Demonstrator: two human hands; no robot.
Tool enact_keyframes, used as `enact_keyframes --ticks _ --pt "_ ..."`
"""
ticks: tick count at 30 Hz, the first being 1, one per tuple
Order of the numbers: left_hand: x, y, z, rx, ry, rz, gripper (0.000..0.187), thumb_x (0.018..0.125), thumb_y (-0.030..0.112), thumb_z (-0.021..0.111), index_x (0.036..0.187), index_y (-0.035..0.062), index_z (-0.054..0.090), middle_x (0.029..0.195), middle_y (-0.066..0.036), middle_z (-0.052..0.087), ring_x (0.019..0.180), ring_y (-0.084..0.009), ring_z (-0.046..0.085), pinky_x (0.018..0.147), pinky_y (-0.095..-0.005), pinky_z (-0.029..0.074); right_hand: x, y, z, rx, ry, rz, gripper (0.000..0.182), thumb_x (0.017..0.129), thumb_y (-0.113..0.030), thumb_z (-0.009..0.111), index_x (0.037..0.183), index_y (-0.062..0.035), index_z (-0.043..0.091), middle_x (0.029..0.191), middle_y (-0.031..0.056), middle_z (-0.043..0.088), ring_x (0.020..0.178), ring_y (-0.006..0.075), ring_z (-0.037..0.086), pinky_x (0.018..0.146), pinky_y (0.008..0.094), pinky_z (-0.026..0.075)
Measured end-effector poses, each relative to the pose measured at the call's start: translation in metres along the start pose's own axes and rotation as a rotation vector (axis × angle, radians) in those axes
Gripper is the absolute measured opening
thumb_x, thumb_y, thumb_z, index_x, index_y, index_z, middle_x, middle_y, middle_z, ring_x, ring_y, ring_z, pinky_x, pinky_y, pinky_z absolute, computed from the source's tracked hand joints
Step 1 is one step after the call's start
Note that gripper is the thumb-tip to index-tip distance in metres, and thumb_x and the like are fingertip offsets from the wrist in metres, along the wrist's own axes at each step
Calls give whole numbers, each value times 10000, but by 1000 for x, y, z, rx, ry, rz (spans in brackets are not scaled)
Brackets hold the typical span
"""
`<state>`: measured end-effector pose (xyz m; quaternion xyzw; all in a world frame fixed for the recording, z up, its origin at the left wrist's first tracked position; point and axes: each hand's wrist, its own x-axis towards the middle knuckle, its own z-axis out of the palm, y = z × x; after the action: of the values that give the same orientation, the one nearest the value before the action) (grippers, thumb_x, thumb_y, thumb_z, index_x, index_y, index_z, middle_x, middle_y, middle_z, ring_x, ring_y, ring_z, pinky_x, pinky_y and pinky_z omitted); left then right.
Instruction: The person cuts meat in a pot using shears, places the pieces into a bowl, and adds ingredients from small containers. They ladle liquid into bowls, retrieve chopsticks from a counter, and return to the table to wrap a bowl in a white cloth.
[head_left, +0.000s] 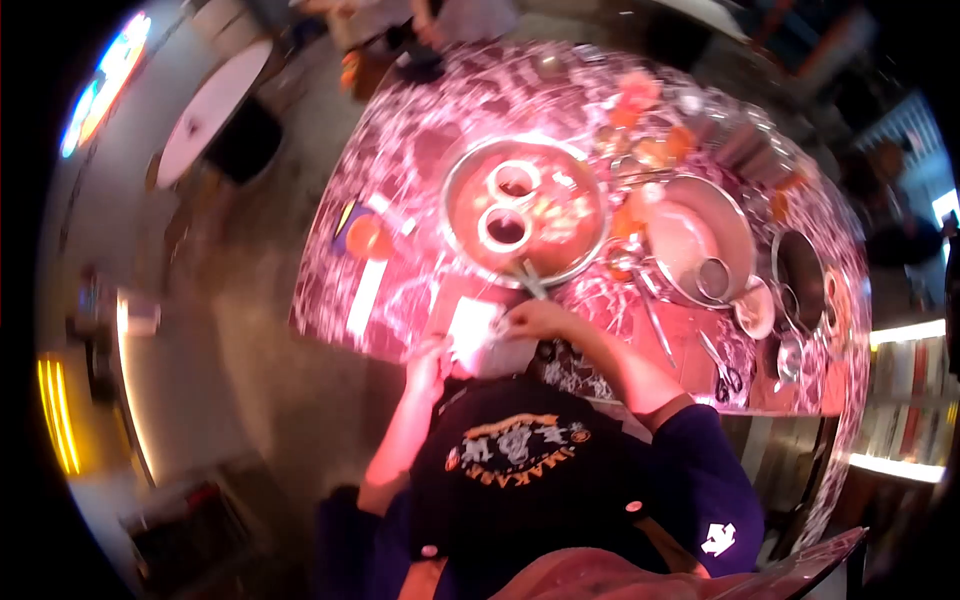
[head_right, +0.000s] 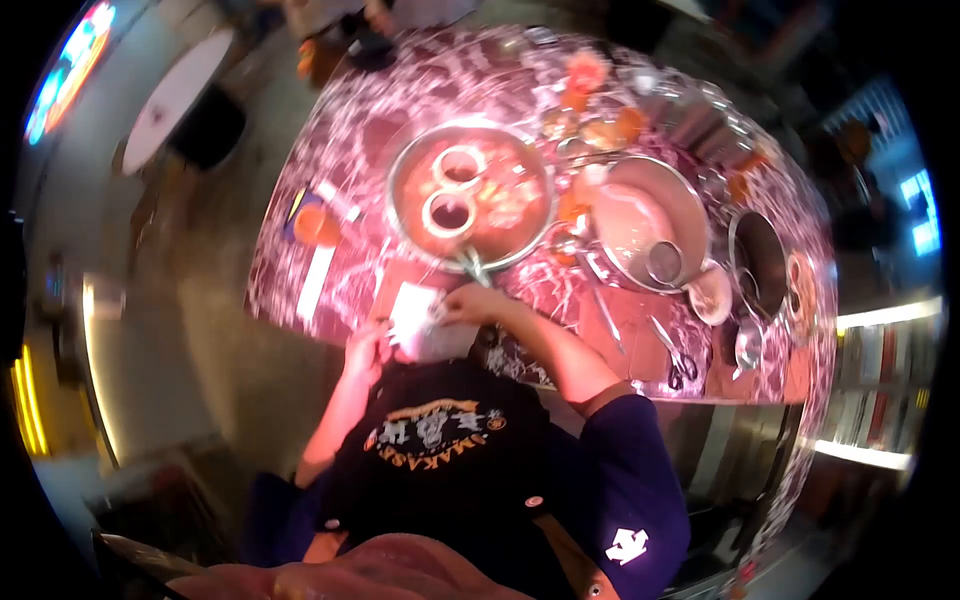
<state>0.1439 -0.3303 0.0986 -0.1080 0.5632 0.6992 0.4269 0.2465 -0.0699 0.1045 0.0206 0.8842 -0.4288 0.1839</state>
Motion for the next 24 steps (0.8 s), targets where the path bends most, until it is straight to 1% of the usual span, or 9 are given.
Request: enact_keyframes --ticks 3,6,8,11,14,18,20,22,24 --pt "9 -15 -22 -371 45 -45 94 888 92 623 958 31 608 732 -46 599 576 -154 562 473 -274 458 4 43 17 462 68 161 208 803 -244 627 718 -55 643 631 38 583 579 121 542 529 273 413" --pt "1 -30 -19 -281 -42 -68 61 908 139 607 962 131 581 716 1 556 616 -137 554 518 -286 456 4 59 30 719 192 287 208 803 -179 618 653 -42 577 581 2 514 531 98 476 490 258 361" --pt "-17 -1 -11 -254 -19 -14 33 920 93 583 950 78 581 768 -5 584 657 -103 552 611 -232 454 1 33 18 870 174 277 254 829 -139 648 624 -50 528 575 -7 488 516 93 449 484 240 332" --pt "-30 32 -27 -33 -250 62 112 924 129 607 971 35 569 829 -44 628 728 -101 573 685 -215 454 -2 -37 -3 679 161 176 223 868 -110 656 686 -37 549 600 -15 506 522 66 446 477 226 332" --pt "-14 59 -55 79 -333 112 178 920 128 621 1051 11 590 827 -58 648 681 -103 601 635 -215 476 9 -105 -7 574 170 98 181 871 -78 667 721 -44 571 645 -43 523 577 37 451 519 207 347" --pt "81 105 -120 679 168 507 200 895 185 605 991 25 676 819 -58 692 646 -118 609 610 -260 480 32 -152 11 638 281 43 235 880 -3 641 683 -53 522 652 -60 492 602 24 415 548 211 339" --pt "158 126 -145 1040 383 549 334 804 297 655 980 13 653 920 -168 674 889 -356 631 813 -439 495 43 -174 20 638 370 100 241 881 3 639 681 -51 515 661 -59 485 603 29 409 549 210 334" --pt "195 132 -154 1291 434 601 398 743 299 715 1019 30 618 1048 -194 592 1037 -383 555 886 -454 472 57 -193 31 675 435 176 234 880 13 634 682 -43 524 669 -56 496 602 33 420 555 215 361" --pt "204 137 -152 1478 427 732 386 732 260 730 1024 35 618 1051 -190 584 1033 -368 563 869 -447 479 73 -210 45 717 572 230 206 875 19 638 696 -46 557 690 -46 539 621 36 463 573 214 401"
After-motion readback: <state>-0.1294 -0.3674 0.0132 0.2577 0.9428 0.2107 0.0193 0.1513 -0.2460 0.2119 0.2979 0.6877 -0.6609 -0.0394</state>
